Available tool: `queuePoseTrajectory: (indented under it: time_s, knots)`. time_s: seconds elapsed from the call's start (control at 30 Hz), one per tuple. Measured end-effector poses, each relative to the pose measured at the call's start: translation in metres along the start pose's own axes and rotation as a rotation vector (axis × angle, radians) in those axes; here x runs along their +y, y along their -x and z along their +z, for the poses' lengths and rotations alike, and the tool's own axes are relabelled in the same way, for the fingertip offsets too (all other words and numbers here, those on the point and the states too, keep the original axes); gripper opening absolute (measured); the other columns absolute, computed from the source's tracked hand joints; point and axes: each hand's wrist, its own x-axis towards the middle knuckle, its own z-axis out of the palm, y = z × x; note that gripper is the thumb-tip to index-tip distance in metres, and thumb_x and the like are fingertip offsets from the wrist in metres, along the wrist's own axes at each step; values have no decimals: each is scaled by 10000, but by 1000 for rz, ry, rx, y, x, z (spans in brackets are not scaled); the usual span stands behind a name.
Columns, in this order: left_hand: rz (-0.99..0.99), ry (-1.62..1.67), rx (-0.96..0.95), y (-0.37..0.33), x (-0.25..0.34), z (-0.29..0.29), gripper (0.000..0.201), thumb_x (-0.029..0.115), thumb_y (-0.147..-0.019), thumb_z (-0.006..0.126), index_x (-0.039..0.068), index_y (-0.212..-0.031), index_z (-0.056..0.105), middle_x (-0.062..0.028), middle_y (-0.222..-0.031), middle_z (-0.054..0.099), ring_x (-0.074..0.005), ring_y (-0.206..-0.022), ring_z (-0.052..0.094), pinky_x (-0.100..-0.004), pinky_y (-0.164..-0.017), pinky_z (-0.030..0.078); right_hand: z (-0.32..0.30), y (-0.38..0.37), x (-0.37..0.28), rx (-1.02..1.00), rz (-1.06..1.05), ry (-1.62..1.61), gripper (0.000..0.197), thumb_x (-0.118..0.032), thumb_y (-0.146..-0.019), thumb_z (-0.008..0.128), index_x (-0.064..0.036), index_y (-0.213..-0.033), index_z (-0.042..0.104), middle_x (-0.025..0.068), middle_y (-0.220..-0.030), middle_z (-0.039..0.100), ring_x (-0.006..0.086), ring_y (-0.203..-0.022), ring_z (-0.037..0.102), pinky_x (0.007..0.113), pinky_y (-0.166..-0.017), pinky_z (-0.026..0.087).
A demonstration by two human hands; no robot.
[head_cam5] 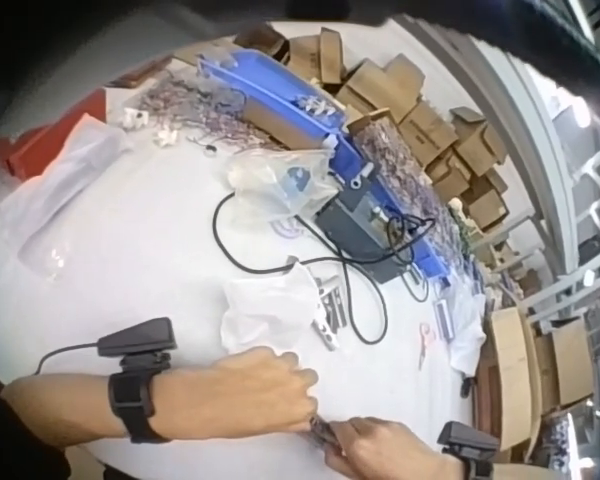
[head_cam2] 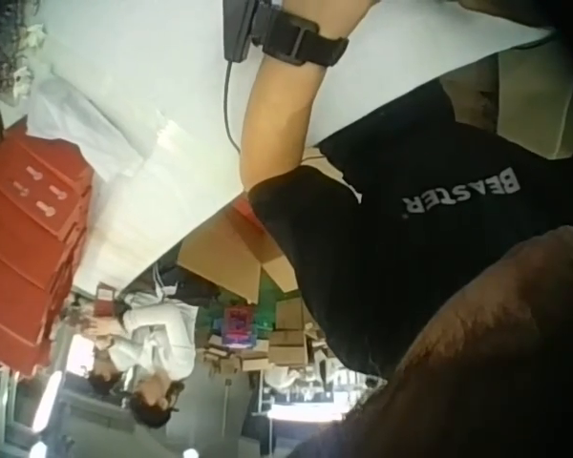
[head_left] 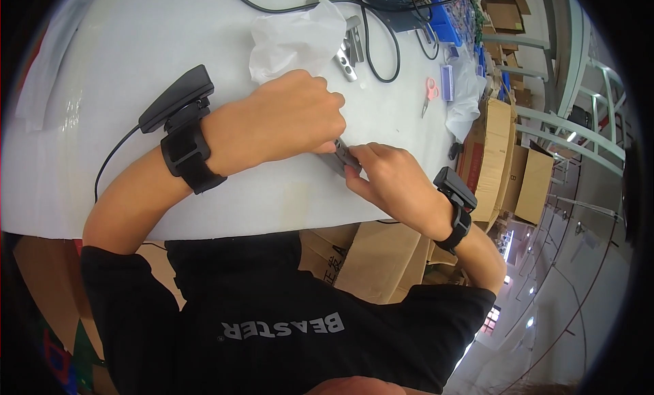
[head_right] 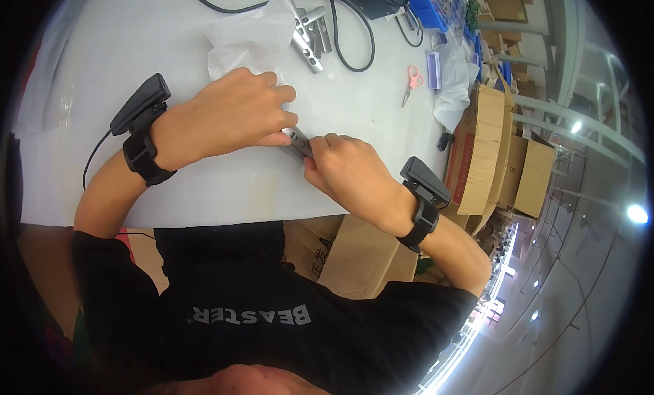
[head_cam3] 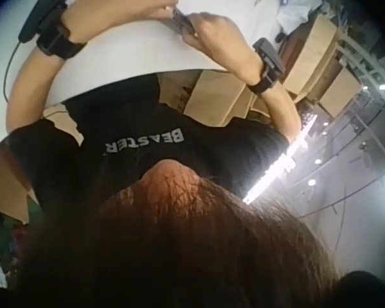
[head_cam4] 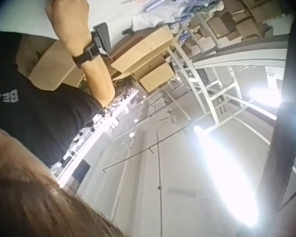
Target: The person detaches metal components from a frame by hand, places them on the table, and puts a handheld fan into a plastic bag. They then assemble a red box, insert the bagged fan and a plastic tray into it, and close the box before starting the process again.
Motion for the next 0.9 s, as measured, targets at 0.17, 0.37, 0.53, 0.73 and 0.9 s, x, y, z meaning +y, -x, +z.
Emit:
queuePoseTrajectory:
  time_s: [0.17, 0.37, 0.53, 0.73, 0.9]
  knots:
    - [-9, -13, -61, -3, 1, -1, 254, 353, -823, 743, 100, -845, 732, -33, -857, 635, -220, -853, 639, -337, -630, 516, -5, -6, 1, -84, 32, 15, 189, -123, -845, 652, 33, -813, 551, 185, -722, 611, 369, -661, 618, 439, -619, 516]
    - [4, -18, -18, -1, -1, 2, 272, 373, -828, 737, 102, -855, 729, -32, -879, 636, -218, -859, 640, -332, -639, 520, 14, -6, -13, -22, 114, 137, 194, -114, -818, 656, 29, -843, 528, 175, -739, 602, 349, -672, 618, 421, -602, 522]
    - [-3, -18, -65, -4, -1, -2, 274, 372, -827, 737, 100, -848, 726, -29, -875, 635, -217, -855, 640, -331, -641, 523, 27, 1, -15, 26, 103, 313, 197, -103, -804, 654, 27, -857, 516, 156, -749, 586, 322, -682, 614, 405, -561, 527]
    - [-13, 1, -90, -4, -2, -4, 272, 364, -829, 738, 93, -841, 723, -26, -874, 632, -216, -854, 637, -334, -650, 525, 17, 11, -19, 75, 108, 186, 250, -113, -851, 665, 45, -1029, 589, 144, -801, 616, 315, -713, 636, 402, -571, 544]
    - [1, 109, -77, -6, -1, -8, 253, 332, -846, 732, 102, -948, 714, -31, -920, 646, -213, -931, 628, -347, -741, 528, 25, 25, -2, 278, 59, 43, 430, -162, -882, 700, -27, -1267, 564, 152, -997, 679, 313, -858, 682, 374, -636, 570]
